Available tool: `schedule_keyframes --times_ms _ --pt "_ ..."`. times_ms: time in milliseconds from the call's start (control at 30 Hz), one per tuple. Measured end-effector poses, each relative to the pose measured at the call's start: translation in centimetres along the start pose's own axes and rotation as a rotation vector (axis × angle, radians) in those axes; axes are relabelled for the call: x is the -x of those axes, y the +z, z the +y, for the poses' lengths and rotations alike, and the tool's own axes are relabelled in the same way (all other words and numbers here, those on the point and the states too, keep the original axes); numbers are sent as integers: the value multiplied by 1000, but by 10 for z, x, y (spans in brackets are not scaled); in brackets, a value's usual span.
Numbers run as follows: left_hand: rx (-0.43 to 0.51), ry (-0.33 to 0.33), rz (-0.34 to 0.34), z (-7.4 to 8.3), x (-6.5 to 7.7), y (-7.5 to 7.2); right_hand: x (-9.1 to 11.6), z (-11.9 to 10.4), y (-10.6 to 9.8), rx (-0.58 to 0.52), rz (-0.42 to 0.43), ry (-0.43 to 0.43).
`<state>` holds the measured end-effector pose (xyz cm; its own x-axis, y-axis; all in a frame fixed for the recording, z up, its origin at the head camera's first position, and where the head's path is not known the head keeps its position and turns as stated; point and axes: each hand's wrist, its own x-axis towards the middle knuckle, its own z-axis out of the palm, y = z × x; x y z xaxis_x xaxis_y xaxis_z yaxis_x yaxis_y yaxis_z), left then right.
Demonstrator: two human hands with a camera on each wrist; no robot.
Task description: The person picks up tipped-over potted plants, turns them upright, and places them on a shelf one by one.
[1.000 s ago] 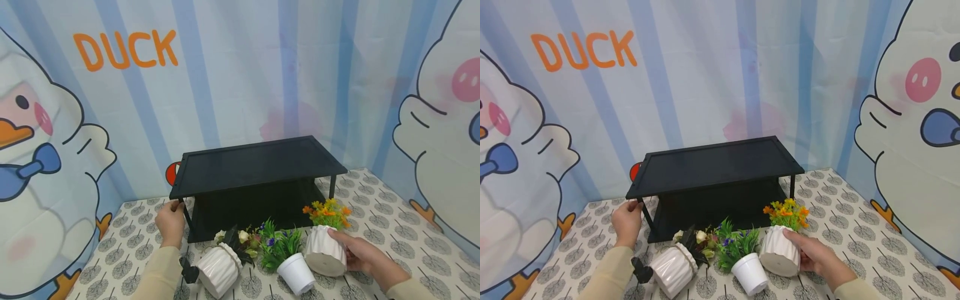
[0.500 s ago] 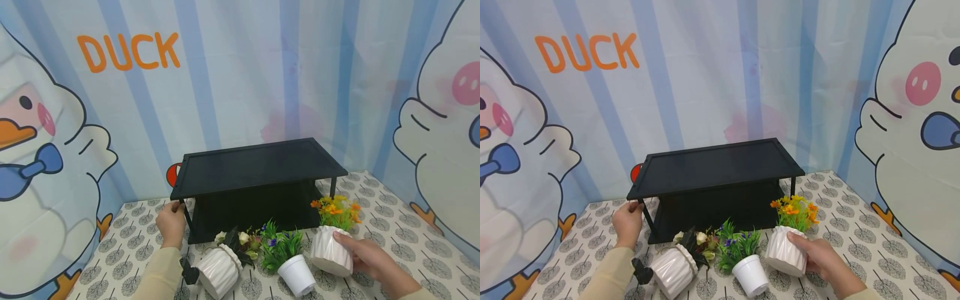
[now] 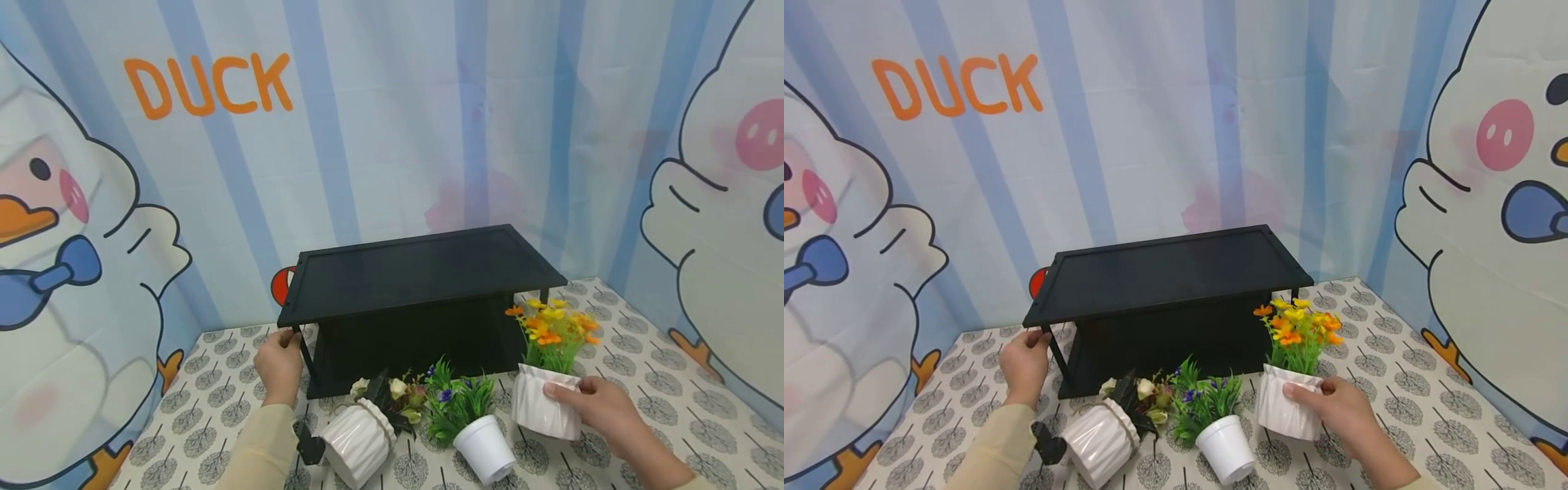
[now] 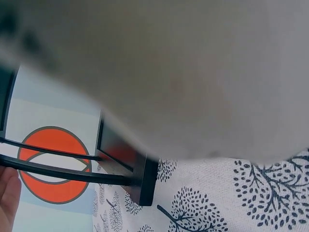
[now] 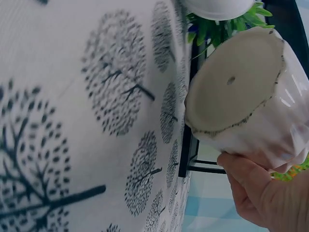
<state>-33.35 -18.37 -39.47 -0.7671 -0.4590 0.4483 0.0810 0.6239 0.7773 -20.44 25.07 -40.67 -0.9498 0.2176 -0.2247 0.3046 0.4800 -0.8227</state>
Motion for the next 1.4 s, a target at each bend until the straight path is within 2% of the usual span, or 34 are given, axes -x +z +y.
schedule_keyframes --times_ms 100,167,367,600,800,1000,1233,1400 --pt "-4 -1 -3 0 1 1 0 3 1 95 21 -19" --pt "-7 2 -3 -1 2 1 1 6 2 117 17 -29" --pt "-5 12 4 -1 2 3 0 10 6 98 12 -19" --pt "3 28 17 -1 1 1 2 10 8 118 16 -62" --pt "-8 11 7 0 0 1 5 11 6 150 -2 -96" --pt "-13 21 18 0 -1 0 6 13 9 212 11 -125" --pt "-21 36 23 0 -2 0 17 16 13 250 41 -219" --pt "-25 44 27 -1 0 0 20 22 15 263 43 -171"
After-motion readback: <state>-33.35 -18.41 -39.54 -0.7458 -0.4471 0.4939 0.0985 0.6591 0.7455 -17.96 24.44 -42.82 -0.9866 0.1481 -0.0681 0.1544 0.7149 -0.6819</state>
